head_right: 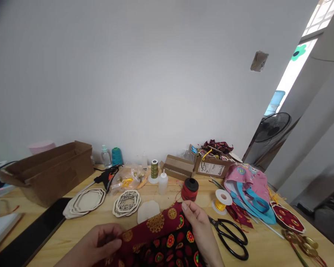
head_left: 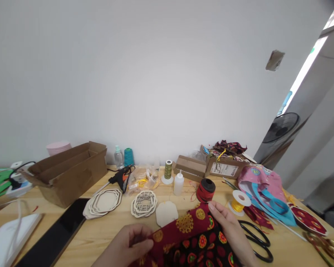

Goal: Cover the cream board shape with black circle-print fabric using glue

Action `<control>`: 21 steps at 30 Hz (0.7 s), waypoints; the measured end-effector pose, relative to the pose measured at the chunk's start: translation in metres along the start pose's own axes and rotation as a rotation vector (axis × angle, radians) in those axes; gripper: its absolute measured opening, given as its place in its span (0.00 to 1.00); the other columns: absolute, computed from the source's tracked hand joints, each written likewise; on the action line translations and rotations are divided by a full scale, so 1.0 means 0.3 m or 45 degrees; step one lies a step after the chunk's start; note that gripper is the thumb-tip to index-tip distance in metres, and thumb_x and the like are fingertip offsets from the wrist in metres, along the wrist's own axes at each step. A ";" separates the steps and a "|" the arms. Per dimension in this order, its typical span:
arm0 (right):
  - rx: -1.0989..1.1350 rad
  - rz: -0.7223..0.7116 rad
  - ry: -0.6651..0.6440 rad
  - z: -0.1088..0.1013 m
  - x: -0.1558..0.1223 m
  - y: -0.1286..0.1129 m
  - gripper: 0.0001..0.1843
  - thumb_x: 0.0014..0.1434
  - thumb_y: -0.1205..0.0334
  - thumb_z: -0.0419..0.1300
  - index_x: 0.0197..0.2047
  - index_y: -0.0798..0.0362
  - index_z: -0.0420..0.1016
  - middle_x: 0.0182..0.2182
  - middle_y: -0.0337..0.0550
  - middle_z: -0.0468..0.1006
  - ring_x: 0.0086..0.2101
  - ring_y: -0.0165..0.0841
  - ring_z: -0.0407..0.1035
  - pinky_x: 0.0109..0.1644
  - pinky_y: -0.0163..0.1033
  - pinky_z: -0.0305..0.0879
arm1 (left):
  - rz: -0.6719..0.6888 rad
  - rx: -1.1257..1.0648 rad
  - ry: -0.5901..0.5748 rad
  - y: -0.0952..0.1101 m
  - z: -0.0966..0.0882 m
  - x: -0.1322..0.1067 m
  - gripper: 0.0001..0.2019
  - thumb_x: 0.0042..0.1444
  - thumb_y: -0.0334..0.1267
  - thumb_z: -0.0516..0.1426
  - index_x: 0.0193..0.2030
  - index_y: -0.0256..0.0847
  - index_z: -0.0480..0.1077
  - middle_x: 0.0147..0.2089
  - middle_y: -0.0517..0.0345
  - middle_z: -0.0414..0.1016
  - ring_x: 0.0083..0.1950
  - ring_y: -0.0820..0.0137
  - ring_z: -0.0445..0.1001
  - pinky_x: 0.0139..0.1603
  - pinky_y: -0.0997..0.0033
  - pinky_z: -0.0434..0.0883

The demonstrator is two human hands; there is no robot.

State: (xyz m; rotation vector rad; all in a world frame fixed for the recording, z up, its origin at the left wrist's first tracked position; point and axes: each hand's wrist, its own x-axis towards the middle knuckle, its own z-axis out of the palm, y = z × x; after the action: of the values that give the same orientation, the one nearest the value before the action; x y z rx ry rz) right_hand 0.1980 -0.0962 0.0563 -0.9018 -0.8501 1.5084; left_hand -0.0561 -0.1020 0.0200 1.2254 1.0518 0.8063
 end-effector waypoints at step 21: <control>-0.494 0.024 0.349 -0.124 -0.091 -0.001 0.12 0.37 0.52 0.66 0.22 0.51 0.77 0.18 0.37 0.76 0.23 0.35 0.69 0.27 0.34 0.65 | -0.187 -0.769 -0.288 0.059 0.066 0.063 0.16 0.40 0.42 0.61 0.37 0.35 0.73 0.33 0.49 0.78 0.42 0.58 0.73 0.51 0.60 0.61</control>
State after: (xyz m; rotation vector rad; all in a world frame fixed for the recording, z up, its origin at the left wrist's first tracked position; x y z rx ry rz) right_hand 0.2337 -0.1222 0.0423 -1.3696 -0.9470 1.2169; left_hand -0.0303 -0.0881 0.0340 0.6944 0.6346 0.7736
